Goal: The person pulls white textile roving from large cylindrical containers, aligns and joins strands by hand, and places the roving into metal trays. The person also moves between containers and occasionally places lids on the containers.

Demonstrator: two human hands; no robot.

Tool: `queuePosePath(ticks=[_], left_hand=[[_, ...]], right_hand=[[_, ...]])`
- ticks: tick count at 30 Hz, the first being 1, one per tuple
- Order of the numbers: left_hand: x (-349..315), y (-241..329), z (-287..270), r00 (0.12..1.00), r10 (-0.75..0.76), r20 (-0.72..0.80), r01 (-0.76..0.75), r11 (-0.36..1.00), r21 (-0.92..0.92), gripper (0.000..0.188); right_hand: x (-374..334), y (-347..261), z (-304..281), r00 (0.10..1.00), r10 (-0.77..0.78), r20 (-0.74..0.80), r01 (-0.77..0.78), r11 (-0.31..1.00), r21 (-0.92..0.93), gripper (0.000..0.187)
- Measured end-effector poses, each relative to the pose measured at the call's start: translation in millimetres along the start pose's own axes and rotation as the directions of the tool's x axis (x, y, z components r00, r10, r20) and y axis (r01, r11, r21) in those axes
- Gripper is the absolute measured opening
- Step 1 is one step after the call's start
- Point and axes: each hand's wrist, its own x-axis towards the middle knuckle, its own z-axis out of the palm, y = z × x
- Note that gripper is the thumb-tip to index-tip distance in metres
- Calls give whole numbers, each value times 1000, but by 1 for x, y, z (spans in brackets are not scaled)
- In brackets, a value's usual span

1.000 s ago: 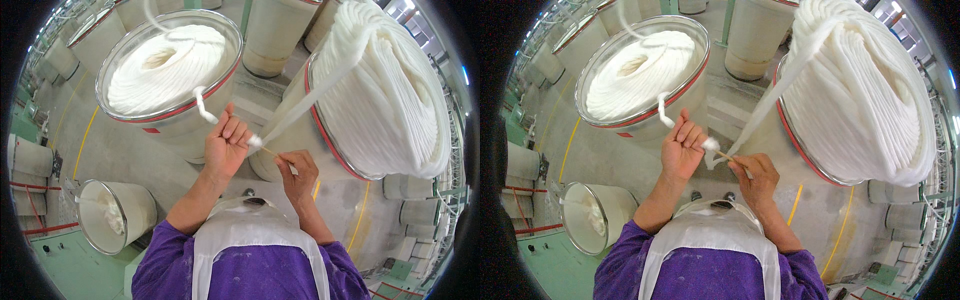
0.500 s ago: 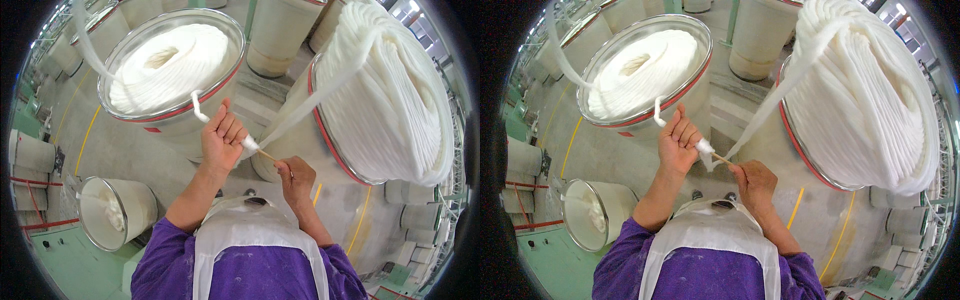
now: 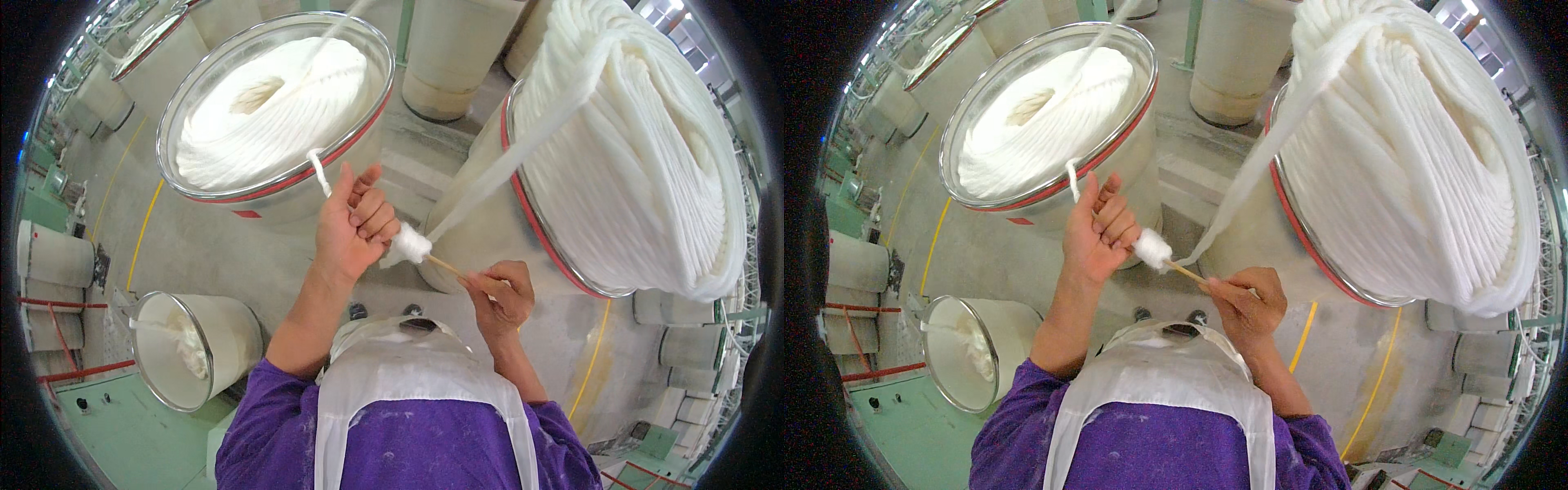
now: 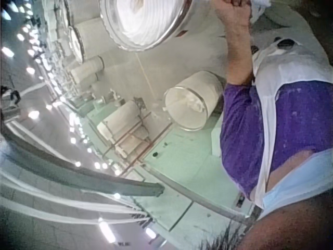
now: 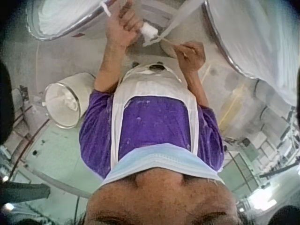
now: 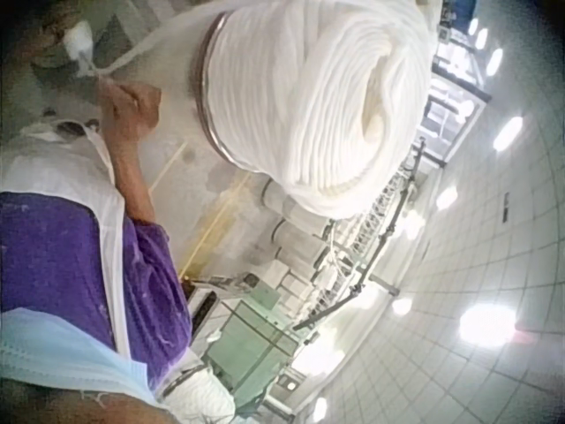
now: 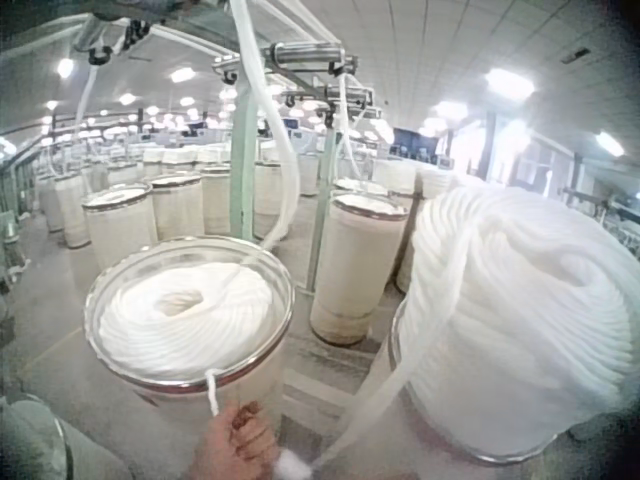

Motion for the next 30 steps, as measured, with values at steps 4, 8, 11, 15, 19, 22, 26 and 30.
queuePosePath(ticks=[4,8,11,15,19,22,26,30], left_hand=[[-4,5,-6,999,18,-43,-16,999,46,41],[-12,22,-7,997,69,-36,-67,996,55,40],[-15,25,-5,999,13,-41,-9,996,89,39],[-11,16,3,993,-119,12,118,989,95,39],[-12,17,8,981,-191,-21,192,972,137,40],[-18,33,1,992,-126,-13,126,980,153,41],[-25,52,-29,999,-6,-54,17,976,217,41],[-36,40,-85,971,99,-217,-10,926,377,39]], right_hand=[[-17,19,-28,990,135,42,-138,987,83,20],[-20,39,-61,871,470,144,-487,780,393,13],[-10,42,-59,776,594,212,-548,468,693,23],[16,28,-6,635,545,547,-750,265,606,36],[24,9,54,403,96,910,-787,544,291,42],[10,12,53,242,37,970,-790,587,174,55],[-25,36,-12,237,376,896,-929,357,96,52],[-77,42,-66,348,516,783,-929,300,215,50]])
